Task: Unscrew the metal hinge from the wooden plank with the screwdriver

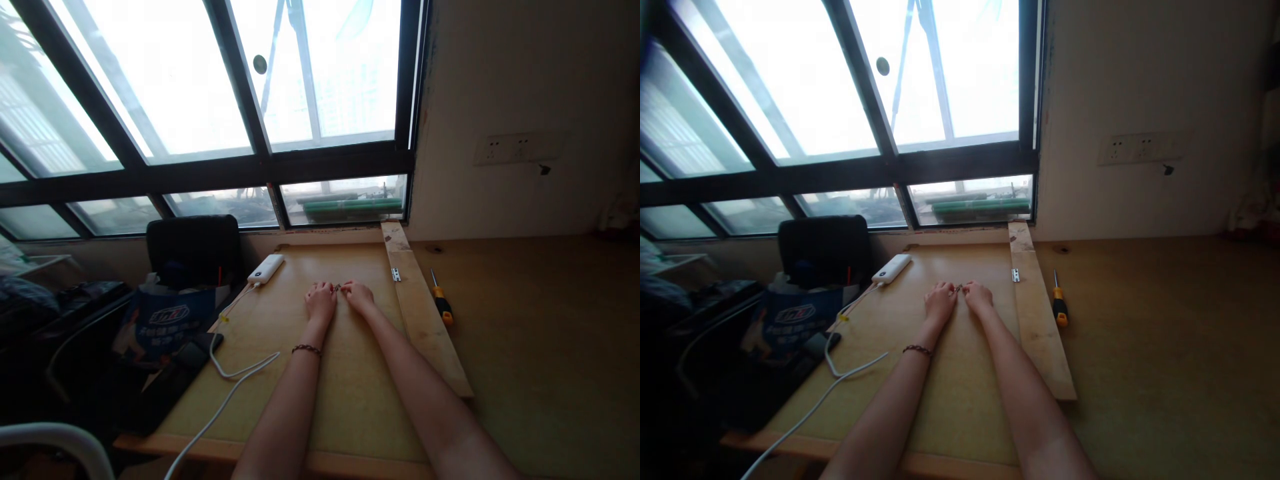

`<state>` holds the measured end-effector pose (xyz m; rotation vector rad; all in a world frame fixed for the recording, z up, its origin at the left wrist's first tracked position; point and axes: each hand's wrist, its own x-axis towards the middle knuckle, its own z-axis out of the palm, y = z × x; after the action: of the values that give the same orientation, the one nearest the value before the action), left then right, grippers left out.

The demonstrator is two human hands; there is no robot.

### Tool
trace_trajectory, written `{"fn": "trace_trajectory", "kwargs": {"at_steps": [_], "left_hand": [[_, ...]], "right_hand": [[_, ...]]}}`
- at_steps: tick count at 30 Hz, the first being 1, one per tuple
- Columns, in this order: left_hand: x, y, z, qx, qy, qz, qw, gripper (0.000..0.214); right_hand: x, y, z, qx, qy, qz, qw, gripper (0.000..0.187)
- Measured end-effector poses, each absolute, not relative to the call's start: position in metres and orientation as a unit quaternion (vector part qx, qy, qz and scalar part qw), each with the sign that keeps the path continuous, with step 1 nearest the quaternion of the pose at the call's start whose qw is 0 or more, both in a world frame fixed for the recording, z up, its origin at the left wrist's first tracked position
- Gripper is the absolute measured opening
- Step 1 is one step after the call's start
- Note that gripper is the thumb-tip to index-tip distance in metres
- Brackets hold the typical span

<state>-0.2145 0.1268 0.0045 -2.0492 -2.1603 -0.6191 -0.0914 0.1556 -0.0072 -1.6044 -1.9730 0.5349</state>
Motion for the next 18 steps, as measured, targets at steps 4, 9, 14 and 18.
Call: {"fn": "trace_trajectory", "kwargs": {"at_steps": [4,9,14,18], "left_hand": [[-0.214,0.129,0.003,-0.66,-0.722,-0.199,0.065,0.024],[-0.215,0.132,0.0,-0.663,-0.718,-0.201,0.068,0.024],[-0.216,0.133,-0.001,-0.691,-0.687,-0.223,0.039,0.026],[-0.216,0.133,-0.001,-0.709,-0.658,-0.251,0.024,0.024]], "right_hand": [[-0.093,0.152,-0.003,-0.593,-0.743,0.183,0.251,0.029],[-0.094,0.152,0.002,-0.585,-0.752,0.187,0.238,0.029],[-0.094,0.151,0.005,-0.58,-0.752,0.197,0.242,0.03],[-0.092,0.152,0.006,-0.581,-0.747,0.206,0.249,0.03]]}}
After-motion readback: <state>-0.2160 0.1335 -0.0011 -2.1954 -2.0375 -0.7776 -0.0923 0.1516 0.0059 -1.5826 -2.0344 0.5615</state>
